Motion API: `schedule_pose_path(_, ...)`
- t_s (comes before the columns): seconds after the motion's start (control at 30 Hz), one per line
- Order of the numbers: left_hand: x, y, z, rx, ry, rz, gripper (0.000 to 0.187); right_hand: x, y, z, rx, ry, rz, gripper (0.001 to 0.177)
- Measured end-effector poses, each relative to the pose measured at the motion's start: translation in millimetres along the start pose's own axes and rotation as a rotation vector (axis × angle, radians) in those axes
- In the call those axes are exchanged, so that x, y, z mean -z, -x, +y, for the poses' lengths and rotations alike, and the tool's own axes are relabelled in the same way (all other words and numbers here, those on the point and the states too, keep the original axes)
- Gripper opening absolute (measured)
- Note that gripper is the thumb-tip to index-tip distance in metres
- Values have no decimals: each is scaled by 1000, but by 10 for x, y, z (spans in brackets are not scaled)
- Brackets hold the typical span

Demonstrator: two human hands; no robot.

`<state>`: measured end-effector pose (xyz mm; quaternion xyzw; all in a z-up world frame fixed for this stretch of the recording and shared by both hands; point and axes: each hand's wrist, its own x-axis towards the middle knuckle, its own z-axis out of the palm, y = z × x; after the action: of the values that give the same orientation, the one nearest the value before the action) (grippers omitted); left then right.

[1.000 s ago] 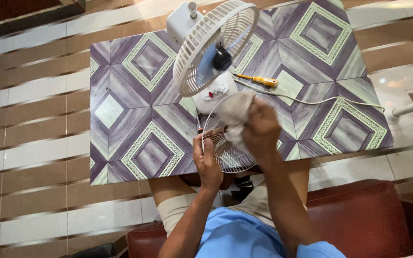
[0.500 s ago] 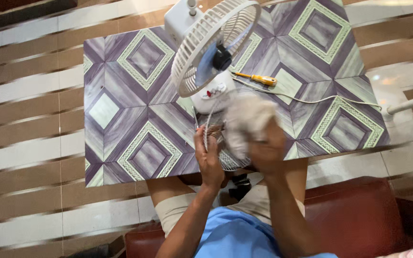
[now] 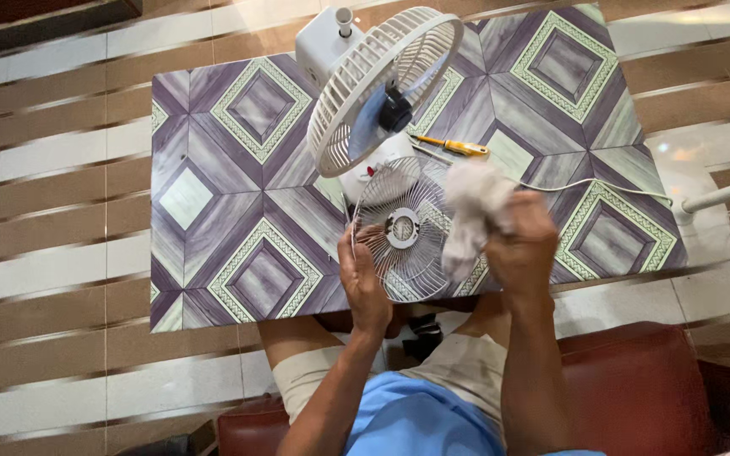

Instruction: The person uses a screwdriver to remove screws from the back of a small electric fan, then wipes the fan and its front grille with a cloth. They reattach the front grille to the fan body and tighten it by hand.

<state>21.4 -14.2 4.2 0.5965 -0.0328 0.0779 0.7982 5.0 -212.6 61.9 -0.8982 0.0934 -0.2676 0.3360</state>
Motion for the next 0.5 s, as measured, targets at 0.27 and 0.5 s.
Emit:
schedule_pose_path(0.27,67,-4,51,193,61,100,56,-197,-140,227,29,-298,540,21)
schedule_pose_path(0.5,85,-94,-64,334,60,98,55,-335,-60,299,-631,-1275,29,19)
